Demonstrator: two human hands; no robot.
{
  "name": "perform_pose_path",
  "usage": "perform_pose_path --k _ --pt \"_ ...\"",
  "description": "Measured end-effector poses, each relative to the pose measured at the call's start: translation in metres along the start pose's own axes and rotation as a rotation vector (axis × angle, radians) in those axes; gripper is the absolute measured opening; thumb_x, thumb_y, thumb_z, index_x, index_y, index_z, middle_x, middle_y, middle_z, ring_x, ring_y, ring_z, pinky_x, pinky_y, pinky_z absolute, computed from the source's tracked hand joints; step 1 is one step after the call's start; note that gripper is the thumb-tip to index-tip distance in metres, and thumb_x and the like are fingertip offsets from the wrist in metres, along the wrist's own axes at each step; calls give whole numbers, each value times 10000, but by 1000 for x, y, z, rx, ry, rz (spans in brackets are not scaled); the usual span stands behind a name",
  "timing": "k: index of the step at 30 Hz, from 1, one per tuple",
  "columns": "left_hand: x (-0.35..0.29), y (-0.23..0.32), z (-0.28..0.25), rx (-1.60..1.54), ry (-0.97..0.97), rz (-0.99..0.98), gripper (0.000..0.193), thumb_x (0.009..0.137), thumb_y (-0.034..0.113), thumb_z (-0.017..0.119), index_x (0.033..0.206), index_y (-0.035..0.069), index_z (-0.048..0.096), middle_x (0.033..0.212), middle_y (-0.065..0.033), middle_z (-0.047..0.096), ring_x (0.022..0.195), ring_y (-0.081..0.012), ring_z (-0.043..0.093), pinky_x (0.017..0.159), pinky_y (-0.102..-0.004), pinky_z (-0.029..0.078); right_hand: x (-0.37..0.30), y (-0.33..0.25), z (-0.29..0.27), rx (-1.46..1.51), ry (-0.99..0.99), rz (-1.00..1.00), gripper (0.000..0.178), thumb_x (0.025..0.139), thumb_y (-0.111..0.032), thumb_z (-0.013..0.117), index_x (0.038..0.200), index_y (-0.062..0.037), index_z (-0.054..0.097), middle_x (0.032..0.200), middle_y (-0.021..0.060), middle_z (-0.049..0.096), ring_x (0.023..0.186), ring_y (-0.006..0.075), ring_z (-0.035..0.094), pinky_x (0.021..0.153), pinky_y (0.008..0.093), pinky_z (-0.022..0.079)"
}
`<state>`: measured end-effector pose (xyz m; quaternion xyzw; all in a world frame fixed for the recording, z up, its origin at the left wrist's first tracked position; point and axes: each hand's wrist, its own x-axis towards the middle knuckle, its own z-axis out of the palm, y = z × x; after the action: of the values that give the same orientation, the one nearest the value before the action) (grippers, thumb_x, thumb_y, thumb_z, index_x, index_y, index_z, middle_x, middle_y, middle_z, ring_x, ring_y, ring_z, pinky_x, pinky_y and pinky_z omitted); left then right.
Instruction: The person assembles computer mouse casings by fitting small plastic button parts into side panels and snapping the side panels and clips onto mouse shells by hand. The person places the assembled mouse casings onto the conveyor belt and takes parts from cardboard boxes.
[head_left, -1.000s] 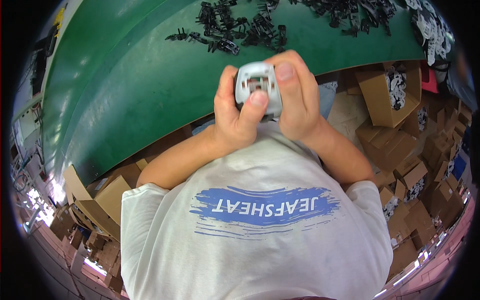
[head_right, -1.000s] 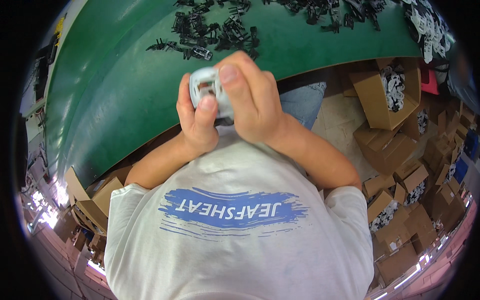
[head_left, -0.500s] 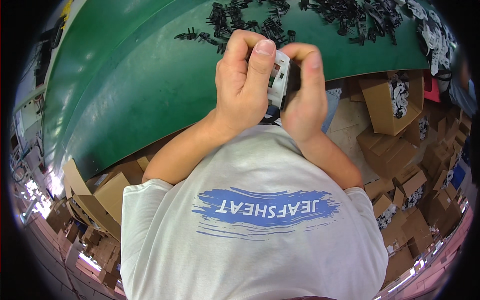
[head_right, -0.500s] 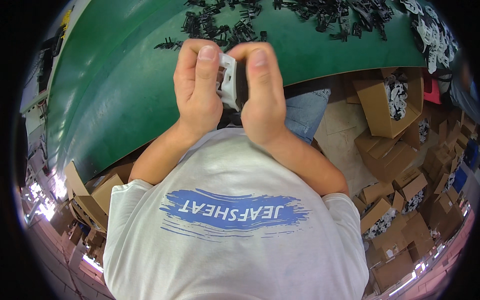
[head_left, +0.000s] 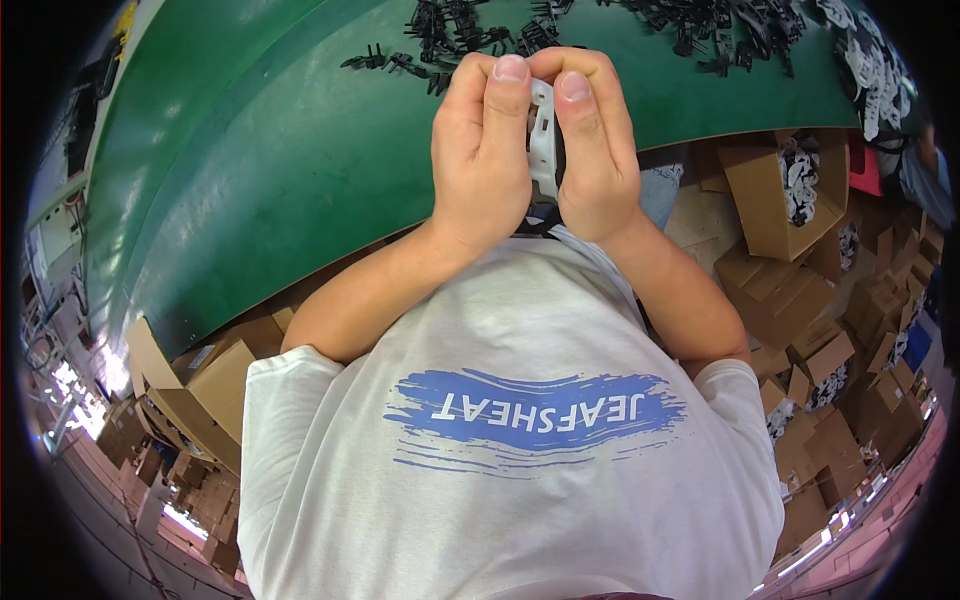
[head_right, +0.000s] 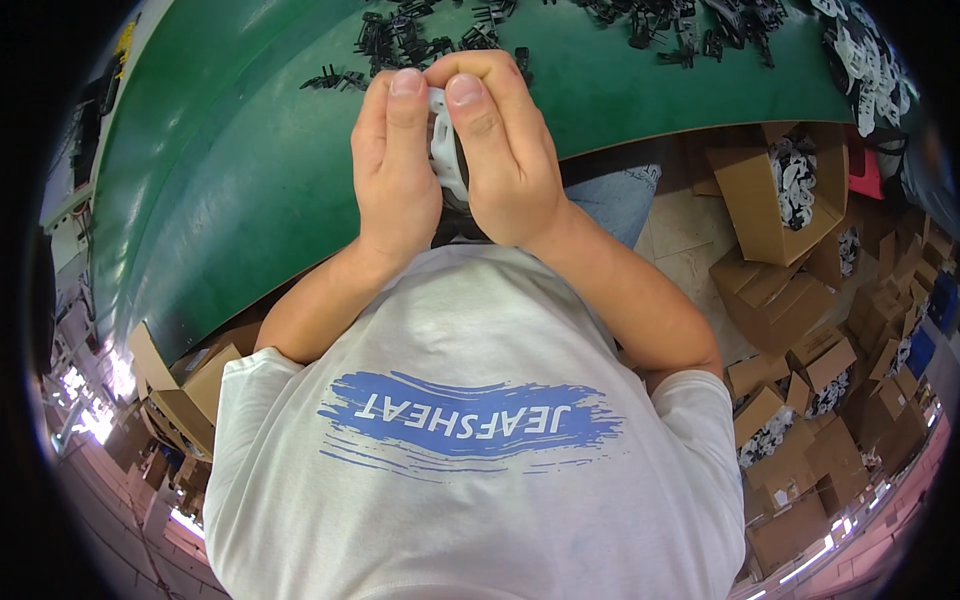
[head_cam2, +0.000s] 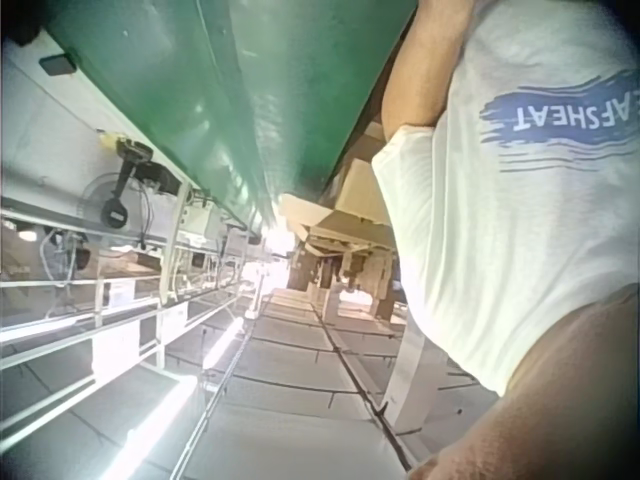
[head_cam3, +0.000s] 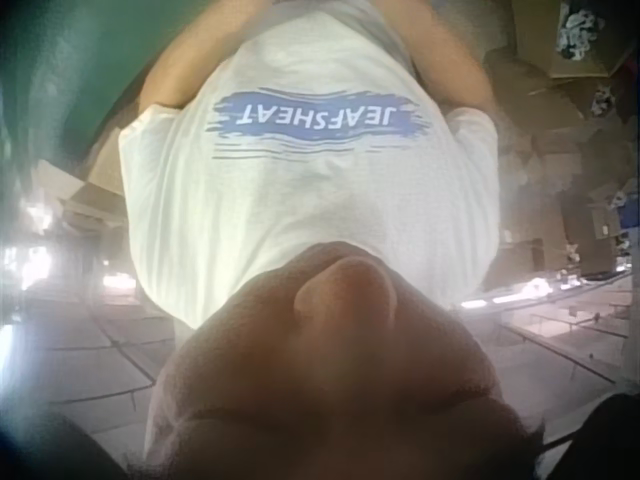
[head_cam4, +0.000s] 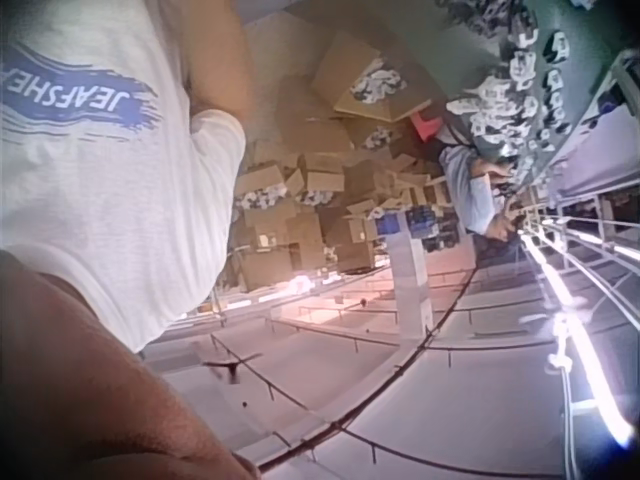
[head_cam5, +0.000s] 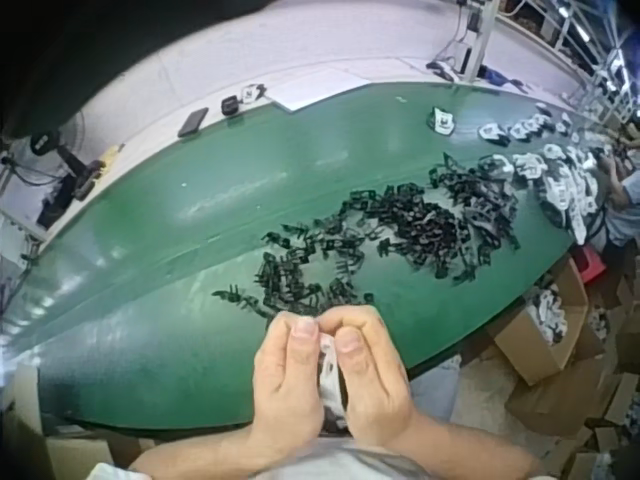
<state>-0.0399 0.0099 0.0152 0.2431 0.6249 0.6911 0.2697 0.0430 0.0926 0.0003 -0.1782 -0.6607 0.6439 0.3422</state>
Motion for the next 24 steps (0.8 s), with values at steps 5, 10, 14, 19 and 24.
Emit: perform_pose_path --k 5,10,14,19,24 --pt "2 1 -2 -23 -54 -140 387 1123 366 523 899 54 573 776 36 560 695 -25 466 606 -227 412 -8 -5 1 70 57 100 362 1151 -294 402 1191 0 608 1055 69 647 890 137 585 848 282 487" --pt "5 13 8 -215 -25 -237 365 1122 365 525 910 72 574 781 51 560 711 -16 471 618 -222 421 -1 -30 -4 493 104 354 412 1149 -331 382 1191 2 621 1060 78 678 949 123 627 886 274 507" --pt "-3 17 8 -261 -68 -284 375 1124 368 518 911 64 571 778 47 561 707 -18 469 619 -220 414 -4 -27 -14 400 31 397 385 1136 -296 402 1169 20 620 1057 79 681 938 131 629 854 287 515" --pt "-6 11 8 -101 -111 -123 373 1129 344 504 908 52 572 742 42 550 682 -31 463 596 -232 402 -14 -14 -10 -166 136 -112 267 1104 -169 433 1129 16 624 984 118 685 795 146 634 724 305 514" --pt "-1 2 7 40 -53 56 377 1127 344 507 900 49 569 724 43 530 671 -40 444 584 -242 398 -8 1 -2 -253 182 -295 241 1108 -157 448 1118 7 624 976 126 682 685 168 615 624 306 505"
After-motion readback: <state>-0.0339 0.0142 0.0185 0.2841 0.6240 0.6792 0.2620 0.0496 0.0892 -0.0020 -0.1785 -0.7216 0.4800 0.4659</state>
